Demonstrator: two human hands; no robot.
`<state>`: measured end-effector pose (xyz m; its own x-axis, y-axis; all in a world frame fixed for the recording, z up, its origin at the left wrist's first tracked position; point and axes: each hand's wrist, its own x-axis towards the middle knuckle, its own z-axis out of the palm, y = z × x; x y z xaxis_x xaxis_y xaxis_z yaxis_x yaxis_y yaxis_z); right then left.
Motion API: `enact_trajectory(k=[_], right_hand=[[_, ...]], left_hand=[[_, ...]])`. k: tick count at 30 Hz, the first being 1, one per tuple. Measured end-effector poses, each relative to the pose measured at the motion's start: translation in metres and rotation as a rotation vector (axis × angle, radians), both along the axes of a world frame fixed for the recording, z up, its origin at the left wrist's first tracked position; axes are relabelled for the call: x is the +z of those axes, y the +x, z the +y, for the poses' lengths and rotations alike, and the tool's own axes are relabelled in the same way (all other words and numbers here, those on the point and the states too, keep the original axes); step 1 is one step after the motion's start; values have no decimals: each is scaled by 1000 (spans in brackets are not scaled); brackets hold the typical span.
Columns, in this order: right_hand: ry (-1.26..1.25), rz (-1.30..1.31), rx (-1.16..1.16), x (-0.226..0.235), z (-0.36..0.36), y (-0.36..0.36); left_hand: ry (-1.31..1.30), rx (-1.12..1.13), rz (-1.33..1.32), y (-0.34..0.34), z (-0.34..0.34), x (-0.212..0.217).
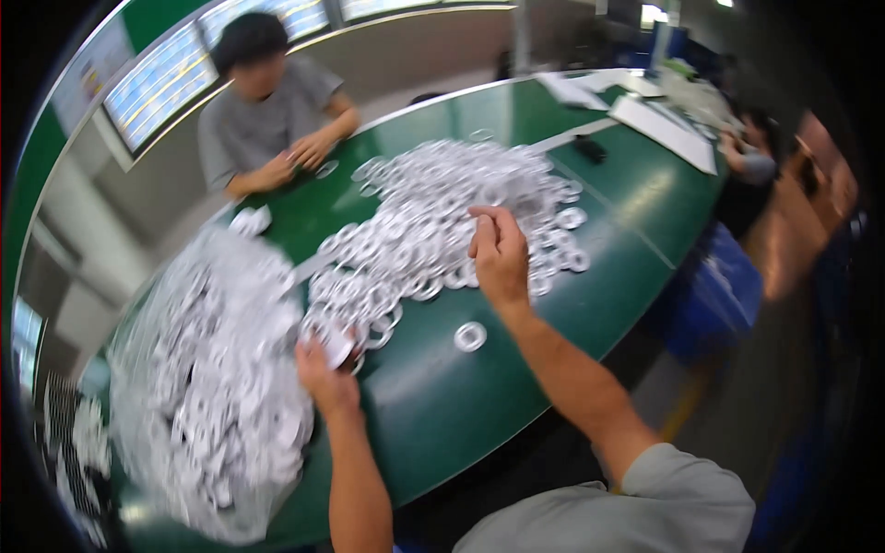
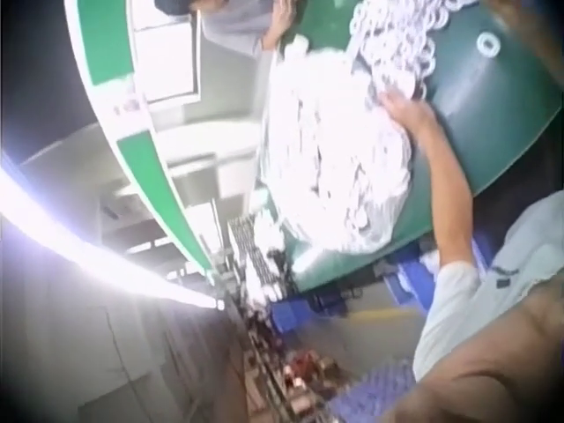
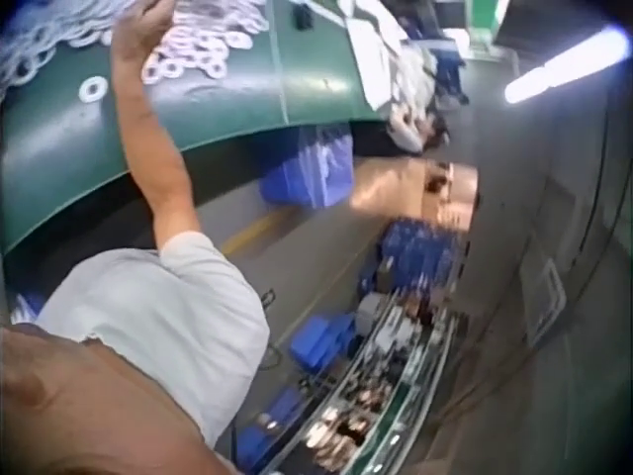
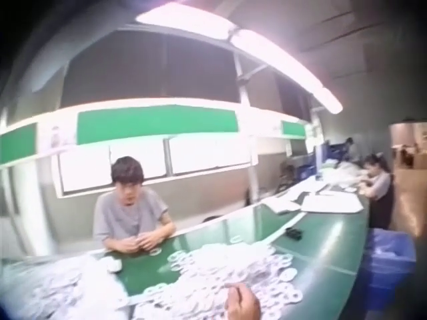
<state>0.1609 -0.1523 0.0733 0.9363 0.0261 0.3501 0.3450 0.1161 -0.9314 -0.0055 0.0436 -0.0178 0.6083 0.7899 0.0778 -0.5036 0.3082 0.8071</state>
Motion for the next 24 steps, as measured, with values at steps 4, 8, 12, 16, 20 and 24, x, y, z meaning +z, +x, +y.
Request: enact_trajectory(k=[4, 8, 12, 16, 20, 24], right_hand=[[-655, -572, 572, -31, 19, -14], [-877, -597, 593, -64, 55, -43], [-1025, -511, 616, -71, 68, -58], [-697, -494, 603, -65, 59, -36], [-482, -64, 572, -60, 52, -22], [-38, 453, 666, -62, 50, -15]], left_hand=[[37, -87, -21, 24, -8, -2], [3, -29, 4, 7, -8, 19], [-12, -17, -3, 0, -4, 18], [-9, -25, -11, 1, -7, 22], [-8, -27, 5, 2, -9, 21], [34, -49, 39, 3, -11, 19]])
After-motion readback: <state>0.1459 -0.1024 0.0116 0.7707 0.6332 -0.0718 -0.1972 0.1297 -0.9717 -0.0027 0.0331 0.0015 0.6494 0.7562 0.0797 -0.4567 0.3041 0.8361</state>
